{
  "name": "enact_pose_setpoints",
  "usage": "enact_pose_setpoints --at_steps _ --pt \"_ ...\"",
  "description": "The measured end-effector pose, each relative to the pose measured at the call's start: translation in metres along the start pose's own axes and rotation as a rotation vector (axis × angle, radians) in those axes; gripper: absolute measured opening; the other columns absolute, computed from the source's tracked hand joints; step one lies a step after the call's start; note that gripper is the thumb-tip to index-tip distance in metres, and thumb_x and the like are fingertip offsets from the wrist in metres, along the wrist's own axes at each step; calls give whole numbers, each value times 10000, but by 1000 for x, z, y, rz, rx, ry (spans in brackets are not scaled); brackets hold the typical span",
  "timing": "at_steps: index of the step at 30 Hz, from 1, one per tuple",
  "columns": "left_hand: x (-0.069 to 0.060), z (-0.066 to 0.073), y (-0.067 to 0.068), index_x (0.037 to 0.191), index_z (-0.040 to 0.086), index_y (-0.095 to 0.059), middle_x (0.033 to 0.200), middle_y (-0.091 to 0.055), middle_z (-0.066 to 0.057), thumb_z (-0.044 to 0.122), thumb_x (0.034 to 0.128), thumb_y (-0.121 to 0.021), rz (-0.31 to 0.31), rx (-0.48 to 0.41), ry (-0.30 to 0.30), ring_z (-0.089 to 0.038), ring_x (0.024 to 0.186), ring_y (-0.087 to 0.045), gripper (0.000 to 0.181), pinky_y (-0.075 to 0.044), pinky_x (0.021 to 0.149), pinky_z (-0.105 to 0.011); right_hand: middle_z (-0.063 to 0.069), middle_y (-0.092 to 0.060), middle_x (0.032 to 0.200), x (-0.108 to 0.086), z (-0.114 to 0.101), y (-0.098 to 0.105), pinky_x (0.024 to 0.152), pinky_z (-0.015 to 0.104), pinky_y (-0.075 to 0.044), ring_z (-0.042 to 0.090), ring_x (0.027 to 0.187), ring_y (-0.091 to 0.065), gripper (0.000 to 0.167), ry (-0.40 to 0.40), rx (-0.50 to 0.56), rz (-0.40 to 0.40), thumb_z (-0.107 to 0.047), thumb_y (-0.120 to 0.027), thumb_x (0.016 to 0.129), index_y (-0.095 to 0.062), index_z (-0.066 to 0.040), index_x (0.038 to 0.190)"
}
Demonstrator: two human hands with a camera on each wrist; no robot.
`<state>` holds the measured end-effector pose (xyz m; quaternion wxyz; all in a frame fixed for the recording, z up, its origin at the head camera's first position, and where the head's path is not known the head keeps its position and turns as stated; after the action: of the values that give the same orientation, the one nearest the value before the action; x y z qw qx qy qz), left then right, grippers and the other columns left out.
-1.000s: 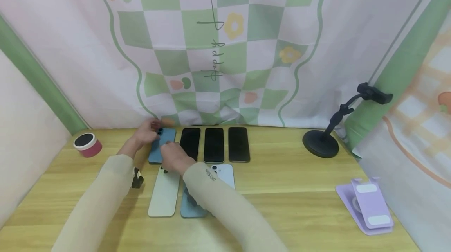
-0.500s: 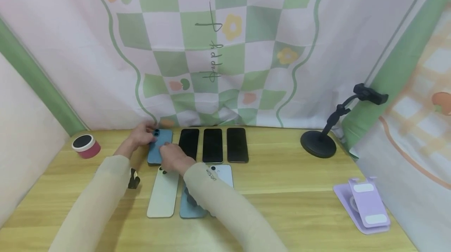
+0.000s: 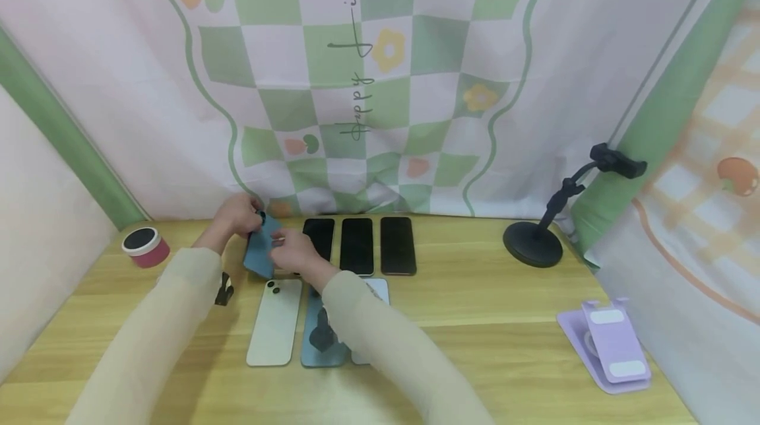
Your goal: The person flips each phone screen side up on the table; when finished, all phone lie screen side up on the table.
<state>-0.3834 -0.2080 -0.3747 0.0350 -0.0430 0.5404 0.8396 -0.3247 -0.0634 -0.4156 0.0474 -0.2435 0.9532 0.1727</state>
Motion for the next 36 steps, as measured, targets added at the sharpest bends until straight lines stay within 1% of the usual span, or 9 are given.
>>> enact_pose_setpoints --at_steps 3,8,14,17,22,27,30,32,36 --pt "0 8 1 885 23 -604 895 -646 -128 98 818 -550 -16 62 30 -221 686 -609 114 -491 555 -256 237 -633 1429 -2 4 -1 1003 460 -606 393 1195 -709 552 -65 174 -8 -34 -569 953 -502 -9 1500" --pt "1 20 0 844 72 -574 889 -689 -115 104 823 -597 -14 113 47 -206 656 -655 44 -499 589 -273 271 -692 1295 -6 9 -6 1002 465 -606 392 1153 -730 547 -128 360 -17 -73 -620 982 -474 8 1502" --pt "2 27 -8 1119 11 -639 1123 -723 -188 115 813 -591 -48 39 0 -290 883 -734 327 -587 796 -372 230 -710 1236 -8 13 -8 892 353 -647 291 1057 -753 500 -127 424 38 -86 -669 977 -522 22 1443" --pt "2 29 -13 1262 -3 -653 1228 -696 -229 136 827 -615 -52 -8 -63 -338 998 -735 458 -607 870 -393 218 -705 1228 -7 16 -6 855 343 -654 283 994 -760 480 -123 401 93 -65 -683 959 -555 26 1413" --pt "1 31 -20 1328 -36 -632 1331 -636 -291 133 879 -633 -58 -113 -133 -385 1005 -732 480 -648 765 -366 229 -716 1226 -6 18 -3 793 350 -661 335 948 -783 408 -120 321 209 15 -703 911 -626 46 1310" --pt "0 26 -29 1416 -83 -539 1457 -541 -340 51 906 -596 -94 -225 -154 -430 1026 -719 531 -659 704 -387 250 -730 1207 -6 18 1 751 314 -659 322 924 -790 338 -118 207 258 73 -661 898 -647 82 1235" --pt "1 18 -29 1421 -86 -545 1414 -578 -353 20 849 -627 -77 -172 -206 -443 1117 -667 588 -632 848 -442 221 -753 1189 -4 19 3 723 274 -649 268 884 -797 351 -126 104 272 58 -650 898 -653 69 1249" --pt "0 11 -31 1432 -110 -523 1403 -578 -370 27 832 -670 -96 -137 -237 -474 1183 -628 632 -575 994 -502 195 -755 1198 -3 18 4 732 264 -640 231 899 -785 371 -134 36 272 39 -650 899 -655 51 1270" --pt "-4 -6 -36 1504 -103 -437 1488 -496 -384 153 870 -756 -193 -84 -249 -503 1347 -514 755 -418 1187 -580 150 -752 1238 -1 16 4 822 295 -607 213 1016 -724 401 -139 -101 260 -29 -659 905 -664 11 1304"
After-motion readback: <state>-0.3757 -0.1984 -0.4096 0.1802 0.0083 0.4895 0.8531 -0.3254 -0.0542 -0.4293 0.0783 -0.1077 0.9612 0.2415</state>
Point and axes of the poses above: each hand's wrist, its own x-axis towards the middle knuckle, its own y-axis out of the back of the hand, z = x × y, the point moved 6 cm from there along x, towards the middle knuckle
